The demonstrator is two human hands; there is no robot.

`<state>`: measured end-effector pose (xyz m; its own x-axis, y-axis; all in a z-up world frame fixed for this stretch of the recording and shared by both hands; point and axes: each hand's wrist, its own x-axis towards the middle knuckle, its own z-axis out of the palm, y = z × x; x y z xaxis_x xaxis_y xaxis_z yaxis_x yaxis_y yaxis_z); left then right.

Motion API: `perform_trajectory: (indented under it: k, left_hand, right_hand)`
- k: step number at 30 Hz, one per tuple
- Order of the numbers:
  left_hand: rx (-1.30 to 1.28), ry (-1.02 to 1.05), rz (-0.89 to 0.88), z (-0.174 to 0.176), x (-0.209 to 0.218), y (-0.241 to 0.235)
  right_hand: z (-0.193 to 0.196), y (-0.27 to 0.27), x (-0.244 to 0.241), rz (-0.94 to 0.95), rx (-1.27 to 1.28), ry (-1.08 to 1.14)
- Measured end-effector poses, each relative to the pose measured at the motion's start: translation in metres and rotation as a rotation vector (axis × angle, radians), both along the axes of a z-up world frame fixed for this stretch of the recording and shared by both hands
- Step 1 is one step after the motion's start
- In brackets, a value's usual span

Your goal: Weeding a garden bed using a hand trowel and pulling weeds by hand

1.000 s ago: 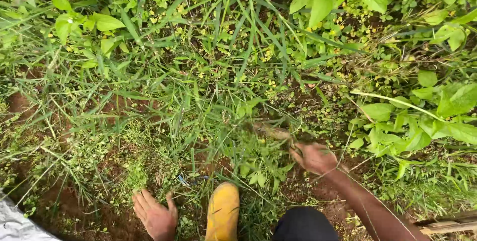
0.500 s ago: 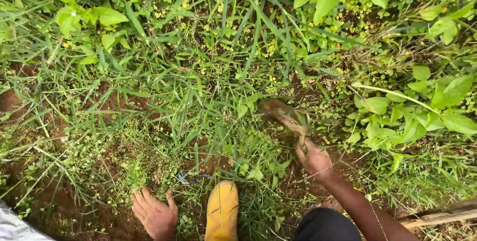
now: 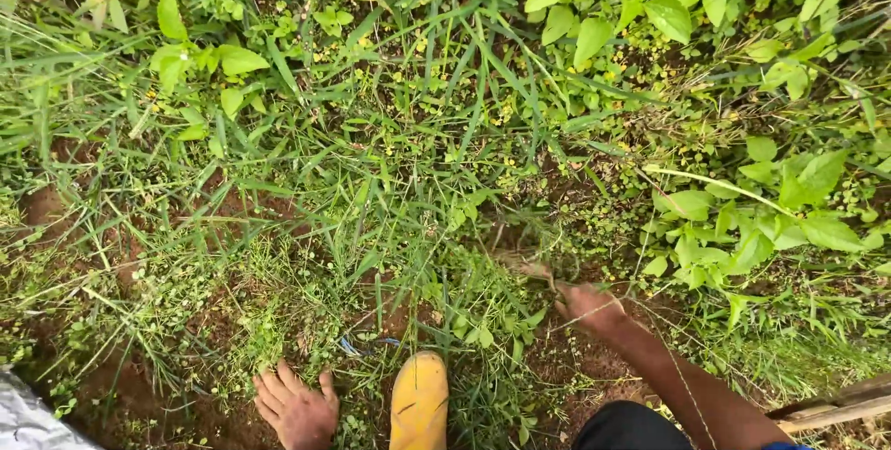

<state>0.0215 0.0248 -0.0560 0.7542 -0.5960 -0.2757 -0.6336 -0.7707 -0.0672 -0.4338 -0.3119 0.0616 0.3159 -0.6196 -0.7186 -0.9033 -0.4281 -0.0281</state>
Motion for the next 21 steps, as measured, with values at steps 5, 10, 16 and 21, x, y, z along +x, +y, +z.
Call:
perform_trajectory:
  k: [5, 10, 16, 21]
  left_hand:
    - [-0.231, -0.132, -0.066, -0.008, -0.005, 0.004]
    - [-0.252, -0.134, -0.063, 0.010, -0.018, 0.002]
    - [-0.248, -0.191, -0.075, 0.025, -0.020, 0.007]
    - [-0.304, -0.275, -0.105, 0.040, -0.018, -0.008]
  right_hand:
    - [0.076, 0.000, 0.043, -1.256, 0.375, -0.438]
    - [0.018, -0.019, 0.030, -0.028, -0.034, -0.081]
    - [0.033, -0.003, 0.049, -0.161, -0.135, -0.235]
    - [0.026, -0.004, 0.072, -0.189, 0.124, 0.212]
